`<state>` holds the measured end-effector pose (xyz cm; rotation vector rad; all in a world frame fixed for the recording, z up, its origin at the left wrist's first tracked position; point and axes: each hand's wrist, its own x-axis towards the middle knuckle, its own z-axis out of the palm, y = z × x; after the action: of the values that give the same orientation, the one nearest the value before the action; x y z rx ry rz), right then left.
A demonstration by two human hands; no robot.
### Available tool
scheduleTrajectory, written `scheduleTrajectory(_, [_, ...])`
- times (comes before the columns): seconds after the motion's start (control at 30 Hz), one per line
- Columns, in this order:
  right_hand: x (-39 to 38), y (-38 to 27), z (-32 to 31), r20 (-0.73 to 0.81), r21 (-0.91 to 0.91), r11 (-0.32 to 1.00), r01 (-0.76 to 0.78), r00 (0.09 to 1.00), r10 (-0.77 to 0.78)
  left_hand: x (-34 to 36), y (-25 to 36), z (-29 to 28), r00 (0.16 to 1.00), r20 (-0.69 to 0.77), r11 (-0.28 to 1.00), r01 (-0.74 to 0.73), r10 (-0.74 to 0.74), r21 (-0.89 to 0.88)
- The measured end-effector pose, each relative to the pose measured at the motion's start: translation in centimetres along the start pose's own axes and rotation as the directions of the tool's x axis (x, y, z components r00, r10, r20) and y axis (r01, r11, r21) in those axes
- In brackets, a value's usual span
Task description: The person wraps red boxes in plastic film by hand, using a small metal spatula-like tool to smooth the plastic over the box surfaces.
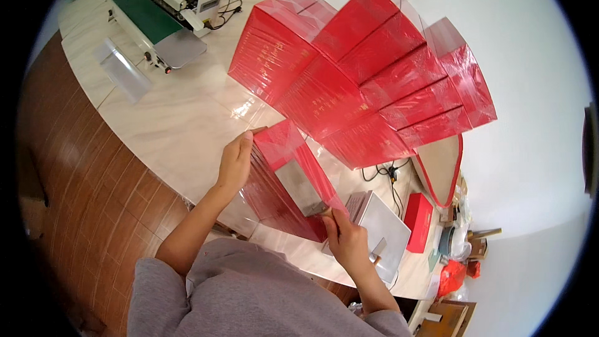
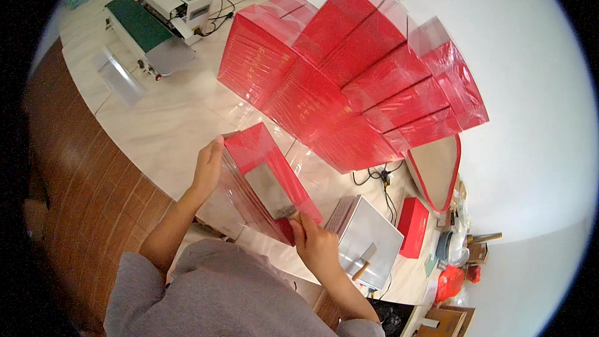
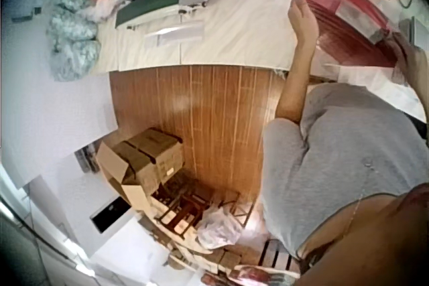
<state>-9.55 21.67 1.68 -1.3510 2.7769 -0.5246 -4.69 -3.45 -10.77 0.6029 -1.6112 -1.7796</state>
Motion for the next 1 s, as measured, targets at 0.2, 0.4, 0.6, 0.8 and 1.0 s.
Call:
scheduleTrajectory(0.2, [5.1, -1.4, 2.1, -0.072, 0.006, 0.999, 0.035, 0.997, -0.034, -0.6, 1.1, 0.1, 0.998, -0.040, 0.994, 0.061, -0.058, 0.089])
scheduleTrajectory(0.4, [6.5, -1.0, 2.7, -0.063, 0.032, 0.998, 0.054, 0.997, -0.052, -0.3, 0.9, 1.2, 0.997, -0.047, 0.998, -0.059, 0.061, 0.039])
scheduleTrajectory(0.6, [0.9, 0.8, 0.3, -0.012, 0.026, 0.999, -0.026, 1.000, 0.026, -0.5, 1.0, 1.7, 0.980, -0.081, 0.929, -0.145, 0.182, 0.340])
scheduleTrajectory(0.8, [-7.9, 3.9, -2.1, -0.037, 0.123, 0.989, -0.081, 0.996, 0.086, -0.5, 1.2, 2.7, 0.981, -0.057, 0.935, -0.157, 0.184, 0.319])
scheduleTrajectory(1.0, [-7.2, 3.3, -2.9, -0.021, 0.120, 0.991, -0.059, 0.998, 0.062, 0.0, 0.5, 3.0, 0.980, -0.037, 0.948, -0.181, 0.197, 0.263])
